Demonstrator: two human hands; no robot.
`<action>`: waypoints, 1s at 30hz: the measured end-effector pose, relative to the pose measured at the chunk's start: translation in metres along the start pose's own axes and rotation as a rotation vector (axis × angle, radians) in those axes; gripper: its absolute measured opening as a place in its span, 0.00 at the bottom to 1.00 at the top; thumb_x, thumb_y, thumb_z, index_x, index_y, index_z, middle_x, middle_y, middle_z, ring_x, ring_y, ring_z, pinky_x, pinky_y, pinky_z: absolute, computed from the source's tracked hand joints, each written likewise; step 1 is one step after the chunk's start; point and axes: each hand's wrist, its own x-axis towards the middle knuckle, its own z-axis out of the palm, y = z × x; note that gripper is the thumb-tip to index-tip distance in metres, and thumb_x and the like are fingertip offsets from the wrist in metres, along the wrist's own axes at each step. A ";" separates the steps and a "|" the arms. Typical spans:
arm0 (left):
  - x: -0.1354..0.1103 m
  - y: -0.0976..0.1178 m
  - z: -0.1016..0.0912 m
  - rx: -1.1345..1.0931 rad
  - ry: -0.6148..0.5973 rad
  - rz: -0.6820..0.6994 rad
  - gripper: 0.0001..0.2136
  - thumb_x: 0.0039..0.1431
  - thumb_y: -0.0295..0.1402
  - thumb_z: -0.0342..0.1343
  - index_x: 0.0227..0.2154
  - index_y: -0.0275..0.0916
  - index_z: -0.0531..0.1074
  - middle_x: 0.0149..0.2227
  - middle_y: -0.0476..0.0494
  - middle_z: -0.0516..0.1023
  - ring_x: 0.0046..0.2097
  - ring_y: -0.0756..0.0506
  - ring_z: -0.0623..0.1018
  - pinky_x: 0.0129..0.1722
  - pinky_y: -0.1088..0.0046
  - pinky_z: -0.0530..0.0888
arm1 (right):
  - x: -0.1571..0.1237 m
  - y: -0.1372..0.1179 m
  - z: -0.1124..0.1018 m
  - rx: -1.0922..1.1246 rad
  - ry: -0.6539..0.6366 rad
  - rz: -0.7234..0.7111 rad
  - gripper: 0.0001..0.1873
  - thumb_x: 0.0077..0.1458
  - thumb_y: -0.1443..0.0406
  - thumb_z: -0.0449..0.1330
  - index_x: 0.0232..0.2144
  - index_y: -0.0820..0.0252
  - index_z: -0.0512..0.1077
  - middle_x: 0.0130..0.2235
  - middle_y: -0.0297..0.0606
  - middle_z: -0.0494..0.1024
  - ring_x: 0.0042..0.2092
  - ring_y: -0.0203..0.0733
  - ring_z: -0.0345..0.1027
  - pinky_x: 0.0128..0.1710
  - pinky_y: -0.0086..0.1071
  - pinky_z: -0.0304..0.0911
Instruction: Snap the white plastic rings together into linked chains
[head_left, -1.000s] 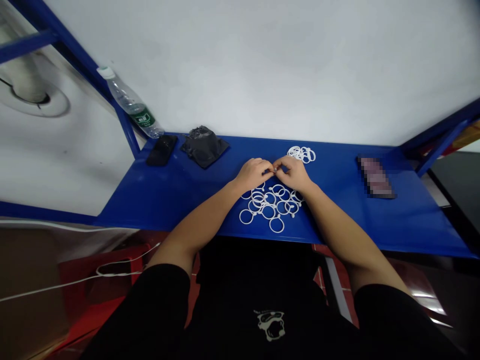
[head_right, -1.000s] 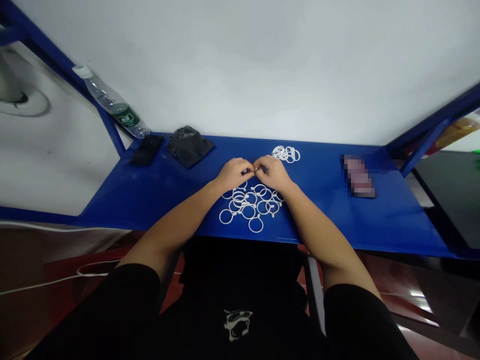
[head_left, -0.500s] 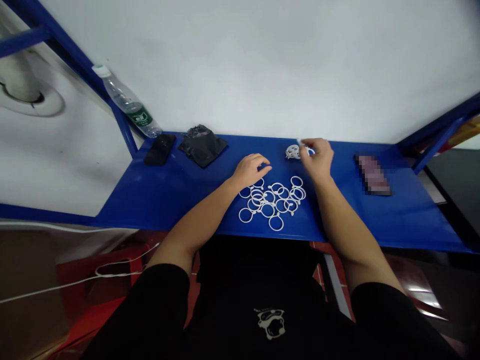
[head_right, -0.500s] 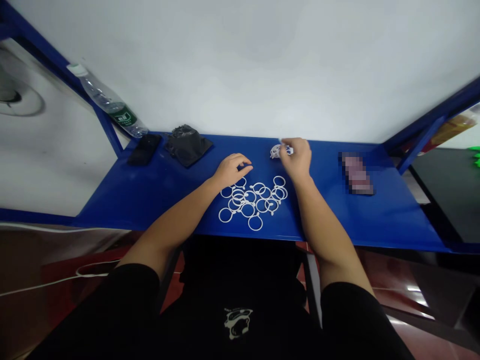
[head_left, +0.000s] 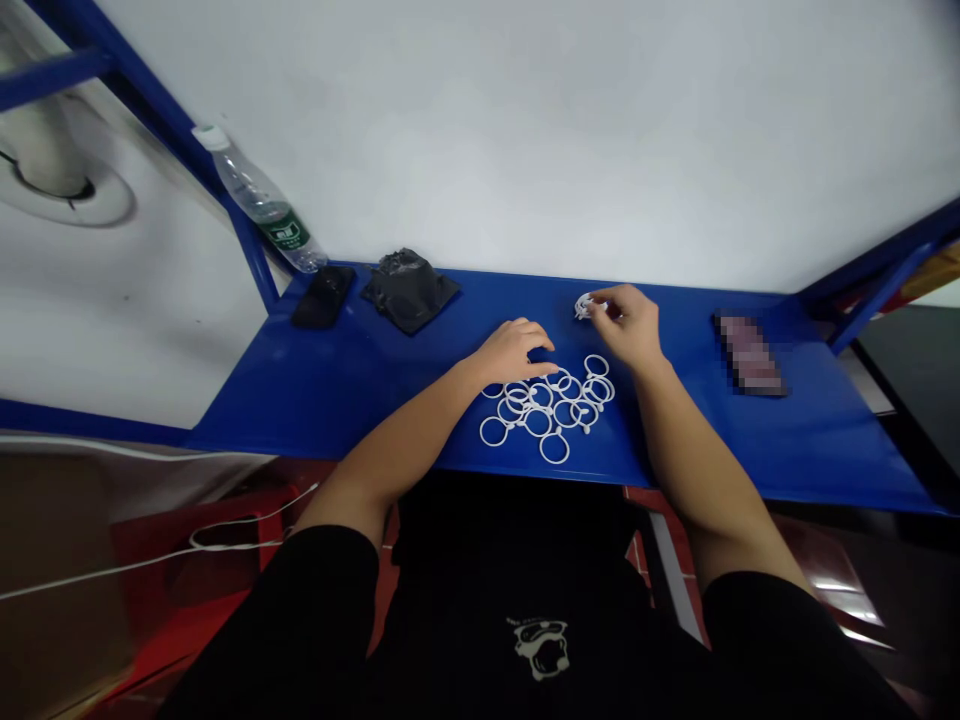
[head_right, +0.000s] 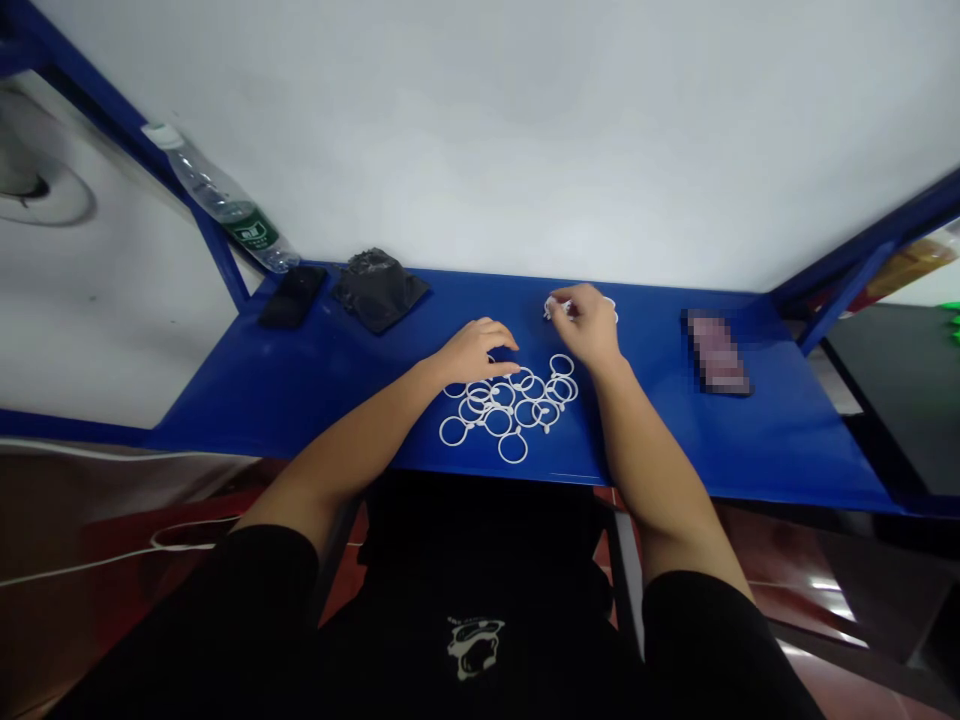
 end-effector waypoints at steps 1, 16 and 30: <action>-0.001 0.002 -0.001 0.005 -0.013 -0.001 0.14 0.67 0.45 0.75 0.49 0.44 0.86 0.56 0.40 0.86 0.60 0.35 0.81 0.65 0.51 0.74 | -0.002 -0.008 0.000 0.029 -0.049 -0.055 0.13 0.70 0.57 0.61 0.47 0.53 0.84 0.42 0.43 0.86 0.39 0.50 0.77 0.47 0.46 0.74; 0.001 0.005 -0.004 0.088 0.109 -0.193 0.06 0.75 0.28 0.62 0.45 0.42 0.85 0.48 0.44 0.89 0.53 0.38 0.84 0.60 0.55 0.72 | -0.009 -0.036 0.018 0.199 -0.368 -0.147 0.20 0.74 0.51 0.58 0.43 0.55 0.86 0.41 0.44 0.89 0.40 0.49 0.79 0.44 0.42 0.70; 0.001 -0.004 0.000 -0.021 0.240 -0.153 0.08 0.76 0.34 0.64 0.39 0.40 0.85 0.35 0.45 0.87 0.37 0.44 0.84 0.42 0.67 0.74 | -0.011 -0.037 0.024 0.172 -0.309 -0.068 0.08 0.62 0.60 0.65 0.31 0.54 0.77 0.32 0.38 0.84 0.32 0.44 0.74 0.37 0.37 0.65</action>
